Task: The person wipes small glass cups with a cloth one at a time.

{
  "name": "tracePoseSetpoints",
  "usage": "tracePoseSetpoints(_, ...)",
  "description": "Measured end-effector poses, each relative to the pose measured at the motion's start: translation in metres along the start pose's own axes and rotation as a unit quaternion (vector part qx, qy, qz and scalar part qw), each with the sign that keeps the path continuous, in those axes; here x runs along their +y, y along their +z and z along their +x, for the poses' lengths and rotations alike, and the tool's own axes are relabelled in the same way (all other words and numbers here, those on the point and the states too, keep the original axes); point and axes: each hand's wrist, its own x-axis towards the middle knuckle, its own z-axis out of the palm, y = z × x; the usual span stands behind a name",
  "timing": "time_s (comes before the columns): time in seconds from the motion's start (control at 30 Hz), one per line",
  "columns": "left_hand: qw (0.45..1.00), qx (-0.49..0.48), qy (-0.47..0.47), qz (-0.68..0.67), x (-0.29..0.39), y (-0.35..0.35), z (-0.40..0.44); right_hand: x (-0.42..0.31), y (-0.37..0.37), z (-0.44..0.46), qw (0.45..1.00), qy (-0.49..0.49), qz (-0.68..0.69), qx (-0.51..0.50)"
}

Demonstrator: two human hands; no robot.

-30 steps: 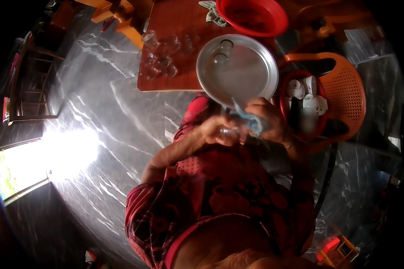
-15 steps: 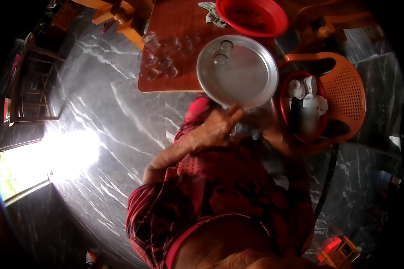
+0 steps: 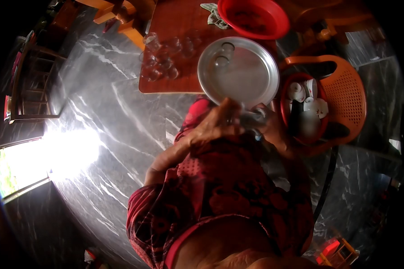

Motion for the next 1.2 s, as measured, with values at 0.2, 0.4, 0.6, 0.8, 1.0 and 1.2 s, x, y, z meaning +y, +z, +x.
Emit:
tracePoseSetpoints(0.2, 0.970, -0.010, -0.145, -0.193, -0.003, 0.004, 0.002, -0.021, -0.005, 0.010, 0.989, -0.102, -0.083, 0.067)
tracePoseSetpoints(0.4, 0.929, -0.057, -0.223, -0.288, -0.029, 0.013, -0.006, -0.057, -0.013, 0.026, 0.924, -0.324, -0.204, 0.023)
tracePoseSetpoints(0.6, 0.972, -0.025, -0.107, -0.210, -0.023, 0.014, -0.007, -0.037, -0.011, 0.019, 0.960, -0.238, -0.150, 0.005)
tracePoseSetpoints(0.8, 0.998, 0.030, 0.030, 0.039, -0.021, 0.007, -0.007, -0.026, -0.004, 0.017, 0.994, -0.093, -0.046, 0.028)
tracePoseSetpoints(1.0, 0.947, 0.027, 0.128, 0.294, -0.009, 0.005, -0.006, 0.021, 0.015, 0.011, 0.975, 0.052, 0.216, -0.009)
tracePoseSetpoints(1.2, 0.888, 0.012, 0.174, 0.425, -0.013, 0.006, -0.006, 0.009, 0.021, 0.000, 0.868, 0.249, 0.427, -0.050)
